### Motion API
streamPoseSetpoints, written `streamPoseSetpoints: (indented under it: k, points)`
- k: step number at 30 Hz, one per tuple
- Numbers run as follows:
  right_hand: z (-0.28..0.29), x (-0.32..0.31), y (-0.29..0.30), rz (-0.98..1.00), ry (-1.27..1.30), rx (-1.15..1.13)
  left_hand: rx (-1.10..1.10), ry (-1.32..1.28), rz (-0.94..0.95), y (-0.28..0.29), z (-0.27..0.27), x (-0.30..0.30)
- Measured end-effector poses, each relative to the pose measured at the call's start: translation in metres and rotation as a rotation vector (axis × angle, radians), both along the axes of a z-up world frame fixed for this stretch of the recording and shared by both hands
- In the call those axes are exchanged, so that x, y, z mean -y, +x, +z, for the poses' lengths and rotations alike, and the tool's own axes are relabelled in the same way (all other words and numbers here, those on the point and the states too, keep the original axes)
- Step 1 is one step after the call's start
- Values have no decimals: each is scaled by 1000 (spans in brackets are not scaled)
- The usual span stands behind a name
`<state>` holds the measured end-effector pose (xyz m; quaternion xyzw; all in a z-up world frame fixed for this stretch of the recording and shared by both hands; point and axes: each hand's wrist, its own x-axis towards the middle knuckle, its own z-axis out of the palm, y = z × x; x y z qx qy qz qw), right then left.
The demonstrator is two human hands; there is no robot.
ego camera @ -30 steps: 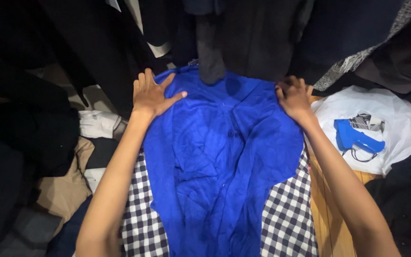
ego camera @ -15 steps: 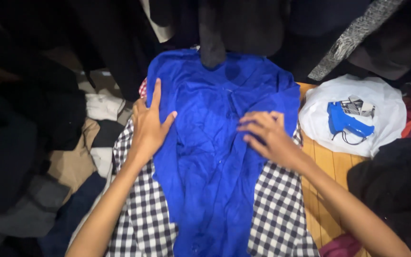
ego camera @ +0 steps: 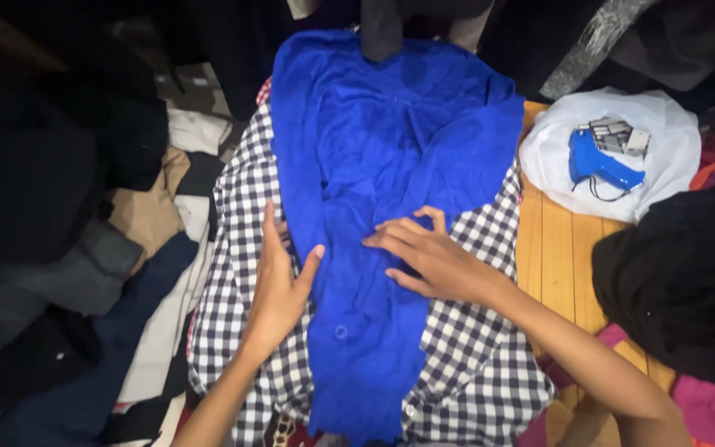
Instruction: The person uses a hot glue gun to attach a small patterned fabric piece to the collar of a blue shirt. They then smooth the shirt and repeat the process on a black shirt, attaching a similar piece to its collar.
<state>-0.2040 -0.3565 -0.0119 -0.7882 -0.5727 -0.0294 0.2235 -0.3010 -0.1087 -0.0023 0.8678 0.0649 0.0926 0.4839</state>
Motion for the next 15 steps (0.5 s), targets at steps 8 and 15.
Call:
streamPoseSetpoints:
  k: [8, 15]
  points:
    - [-39, 9, 1, -50, 30, 152, 9, 24, 92, -33, -38, 12]
    - [-17, 28, -12, -148, 514, -244, -42, -27, -21, -43, -33, -1]
